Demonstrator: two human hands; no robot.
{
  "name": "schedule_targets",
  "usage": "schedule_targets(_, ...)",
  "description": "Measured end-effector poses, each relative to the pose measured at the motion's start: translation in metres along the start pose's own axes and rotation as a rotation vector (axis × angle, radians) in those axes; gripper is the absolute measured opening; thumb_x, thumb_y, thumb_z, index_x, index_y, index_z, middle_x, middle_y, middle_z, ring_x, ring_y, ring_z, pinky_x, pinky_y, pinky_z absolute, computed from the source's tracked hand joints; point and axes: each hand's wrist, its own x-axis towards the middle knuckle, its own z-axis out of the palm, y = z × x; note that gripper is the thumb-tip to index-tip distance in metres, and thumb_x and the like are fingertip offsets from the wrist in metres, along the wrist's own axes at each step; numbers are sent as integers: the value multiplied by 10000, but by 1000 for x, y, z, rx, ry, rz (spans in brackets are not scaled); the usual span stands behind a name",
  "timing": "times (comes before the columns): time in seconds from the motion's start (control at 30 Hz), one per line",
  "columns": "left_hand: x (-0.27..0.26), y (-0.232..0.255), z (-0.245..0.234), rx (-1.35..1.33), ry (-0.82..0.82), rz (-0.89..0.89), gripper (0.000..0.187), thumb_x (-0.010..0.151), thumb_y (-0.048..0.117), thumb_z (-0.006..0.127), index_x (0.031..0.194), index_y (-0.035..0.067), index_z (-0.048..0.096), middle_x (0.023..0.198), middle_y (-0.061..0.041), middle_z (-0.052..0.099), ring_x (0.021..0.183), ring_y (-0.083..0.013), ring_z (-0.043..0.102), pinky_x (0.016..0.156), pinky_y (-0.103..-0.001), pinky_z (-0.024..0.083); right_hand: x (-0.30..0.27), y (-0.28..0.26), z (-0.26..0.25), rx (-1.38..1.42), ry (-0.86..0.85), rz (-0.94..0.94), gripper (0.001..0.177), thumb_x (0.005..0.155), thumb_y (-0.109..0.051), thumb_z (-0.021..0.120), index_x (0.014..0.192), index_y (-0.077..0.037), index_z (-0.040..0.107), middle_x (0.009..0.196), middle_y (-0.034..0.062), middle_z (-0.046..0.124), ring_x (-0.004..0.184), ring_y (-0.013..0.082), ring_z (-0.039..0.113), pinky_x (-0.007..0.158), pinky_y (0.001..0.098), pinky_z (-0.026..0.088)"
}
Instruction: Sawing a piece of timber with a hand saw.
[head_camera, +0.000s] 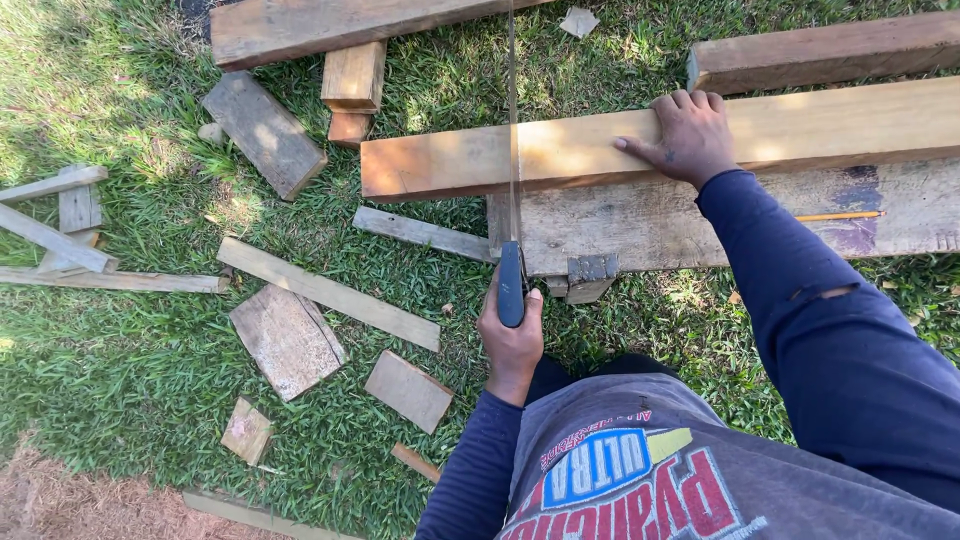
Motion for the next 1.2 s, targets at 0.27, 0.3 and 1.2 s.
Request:
schedule_targets(0.27,0,0,5,53,-18,-99,575,901,129,735,1409,-52,537,1301,-214,668,1158,-307,710,974,-392,567,1,2,3,-22,7,-17,809,975,-839,604,1101,-47,717,1120,155,660,1111,350,604,1037,475,416)
schedule_targets(0.3,1,3,5,54,-17,-99,575,901,129,735,1409,-52,537,1301,-214,668,1158,-307,710,974,-392,567,1,2,2,-21,7,-18,809,975,-839,604,1101,-47,717,1120,155,660,1111,350,604,1037,475,416)
schedule_targets(1.2,5,19,7,107,-25,-35,509,862,71,685,1347,-52,589,1260,-225,685,1172,-359,699,1018,-413,534,25,-76,-19,77,-275,-95,1216,660,-854,696,1601,-148,389,1394,186,518,1357,378,429,1197,585,190)
